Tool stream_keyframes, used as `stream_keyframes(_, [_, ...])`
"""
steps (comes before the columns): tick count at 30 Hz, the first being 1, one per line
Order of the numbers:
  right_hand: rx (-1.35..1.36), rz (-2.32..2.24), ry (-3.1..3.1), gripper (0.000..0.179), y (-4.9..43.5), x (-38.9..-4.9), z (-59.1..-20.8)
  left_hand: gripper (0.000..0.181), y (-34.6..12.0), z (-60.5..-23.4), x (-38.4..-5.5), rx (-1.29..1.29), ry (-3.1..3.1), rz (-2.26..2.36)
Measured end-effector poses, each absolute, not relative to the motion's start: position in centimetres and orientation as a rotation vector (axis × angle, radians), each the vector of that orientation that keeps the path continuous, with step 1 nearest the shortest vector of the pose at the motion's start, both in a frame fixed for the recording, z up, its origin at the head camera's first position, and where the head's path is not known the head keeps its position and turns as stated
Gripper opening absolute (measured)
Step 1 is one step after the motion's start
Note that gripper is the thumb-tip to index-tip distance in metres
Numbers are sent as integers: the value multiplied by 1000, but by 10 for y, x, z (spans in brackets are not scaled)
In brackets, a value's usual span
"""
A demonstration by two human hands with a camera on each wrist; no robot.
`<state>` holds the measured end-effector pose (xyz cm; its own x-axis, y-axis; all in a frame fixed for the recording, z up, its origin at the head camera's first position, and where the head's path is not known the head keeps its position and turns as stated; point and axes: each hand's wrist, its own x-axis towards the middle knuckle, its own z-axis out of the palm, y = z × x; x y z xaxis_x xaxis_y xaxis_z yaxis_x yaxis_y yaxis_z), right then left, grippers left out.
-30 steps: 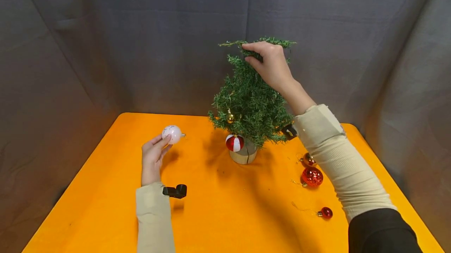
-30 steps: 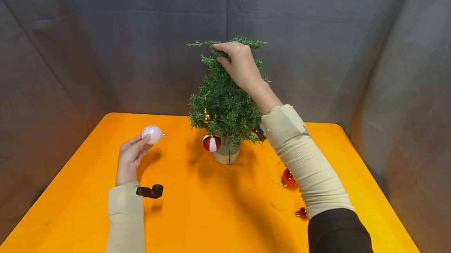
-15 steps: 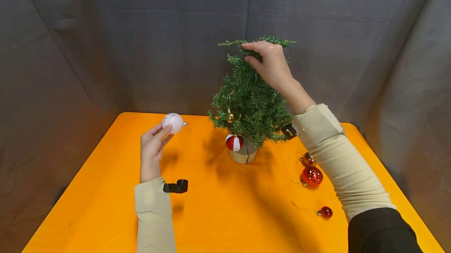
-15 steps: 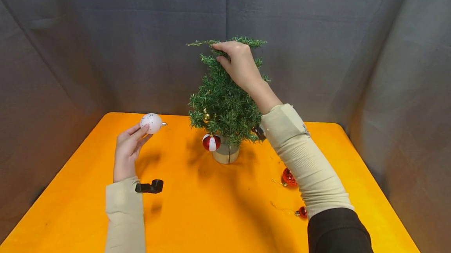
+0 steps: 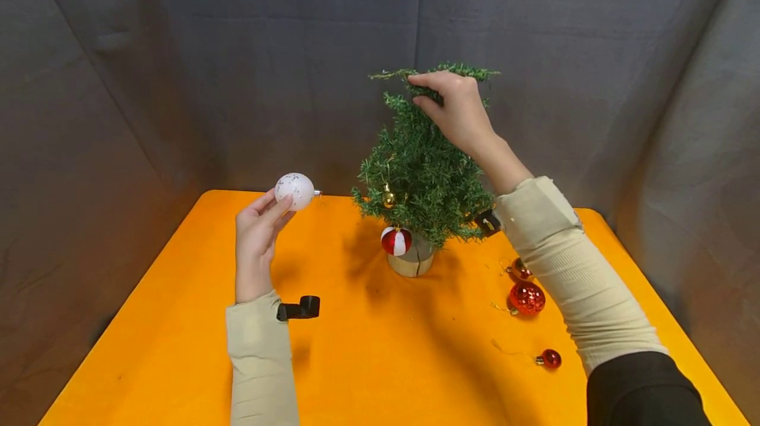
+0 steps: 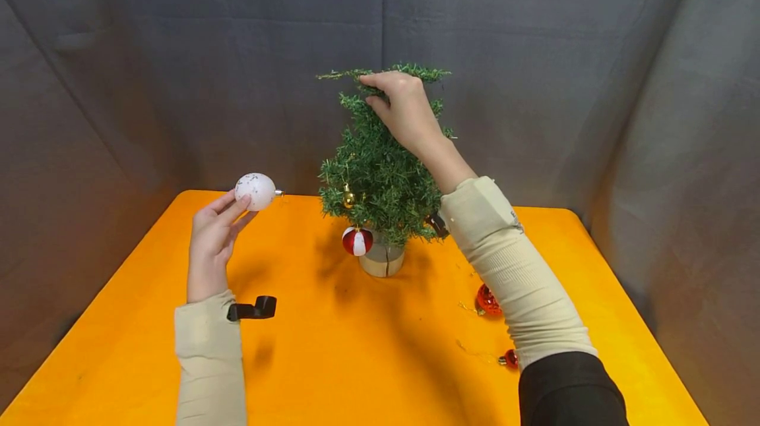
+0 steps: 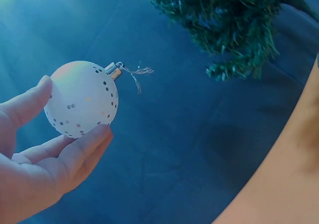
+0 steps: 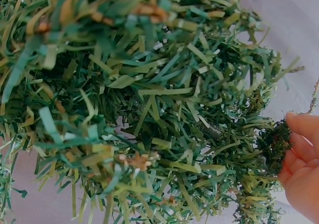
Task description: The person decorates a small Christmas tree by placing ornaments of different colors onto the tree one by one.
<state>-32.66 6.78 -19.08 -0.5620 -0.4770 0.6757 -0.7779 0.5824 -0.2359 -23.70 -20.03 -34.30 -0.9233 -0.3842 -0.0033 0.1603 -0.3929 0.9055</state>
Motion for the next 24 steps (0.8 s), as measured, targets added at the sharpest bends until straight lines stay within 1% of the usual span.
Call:
stream_keyframes(14, [994,717,-2254,31,67,-329,-191,54,-191,-323,-239,158,-1474,-2338])
stream_keyframes(24, [1008,749,-2214,30,68,-331,-191,48,-183,-309,-243,29,-1430,-2328])
